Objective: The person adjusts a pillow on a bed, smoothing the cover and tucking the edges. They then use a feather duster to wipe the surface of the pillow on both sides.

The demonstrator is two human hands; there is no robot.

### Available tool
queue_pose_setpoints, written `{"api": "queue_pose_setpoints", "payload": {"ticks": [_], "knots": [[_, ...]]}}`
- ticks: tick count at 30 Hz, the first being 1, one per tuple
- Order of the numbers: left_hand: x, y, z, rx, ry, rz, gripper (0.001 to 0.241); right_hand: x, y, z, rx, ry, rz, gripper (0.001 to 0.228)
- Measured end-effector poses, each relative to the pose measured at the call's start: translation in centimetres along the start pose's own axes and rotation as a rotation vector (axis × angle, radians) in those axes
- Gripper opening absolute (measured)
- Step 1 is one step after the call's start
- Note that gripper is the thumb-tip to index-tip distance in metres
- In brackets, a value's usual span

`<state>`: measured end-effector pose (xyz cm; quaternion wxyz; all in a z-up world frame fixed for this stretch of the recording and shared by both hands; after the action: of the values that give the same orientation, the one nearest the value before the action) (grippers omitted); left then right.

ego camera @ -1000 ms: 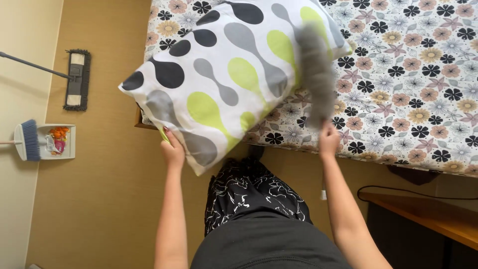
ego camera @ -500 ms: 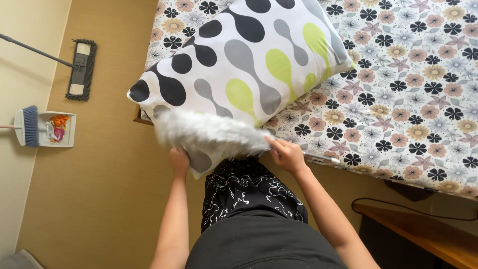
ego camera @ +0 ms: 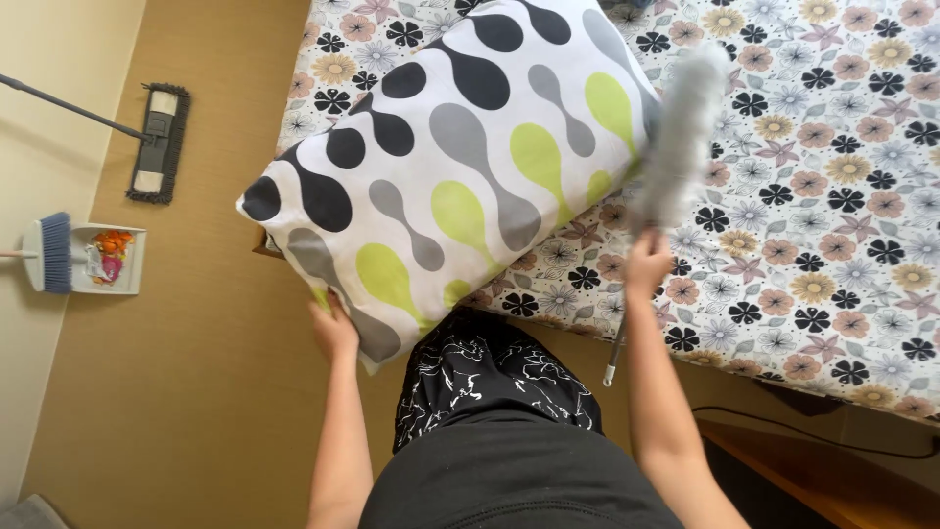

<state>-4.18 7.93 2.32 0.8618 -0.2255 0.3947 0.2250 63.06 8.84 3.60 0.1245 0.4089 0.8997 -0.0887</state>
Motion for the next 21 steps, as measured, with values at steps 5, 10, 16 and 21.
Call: {"api": "queue_pose_setpoints", "payload": {"ticks": [5,10,16,21], "knots": [[-6.3,-0.4,8.9,0.306,-0.035,0.483,0.062,8.6,-12.8,-6.3,-0.472,-0.218,-0.527,0.020],[-4.7,-2.4,19.7,0.655,-0.123,0.430,0.058,11.1,-12.2,-3.2,-0.329,-0.173,-0.878,0.034],[0.4,-2.0,18.6,0.563,0.182,0.252,0.066,4.2,4.8,1.4,-0.033,-0.223,-0.211,0.027],[0.8,-1.6,18.1,0.576,0.177,0.241,0.065,7.8,0.5,-10.5,-0.579,-0.139,-0.048,0.022]]}}
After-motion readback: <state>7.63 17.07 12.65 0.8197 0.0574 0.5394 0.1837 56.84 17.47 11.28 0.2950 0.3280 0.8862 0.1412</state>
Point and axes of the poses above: each hand's wrist, its own y-axis towards the middle knuckle, its own x-axis out of the palm, z = x × y, the point moved 10 cm from there along y, towards the middle knuckle, and after that the axes turned 6 degrees about y, right-handed, at the moved point
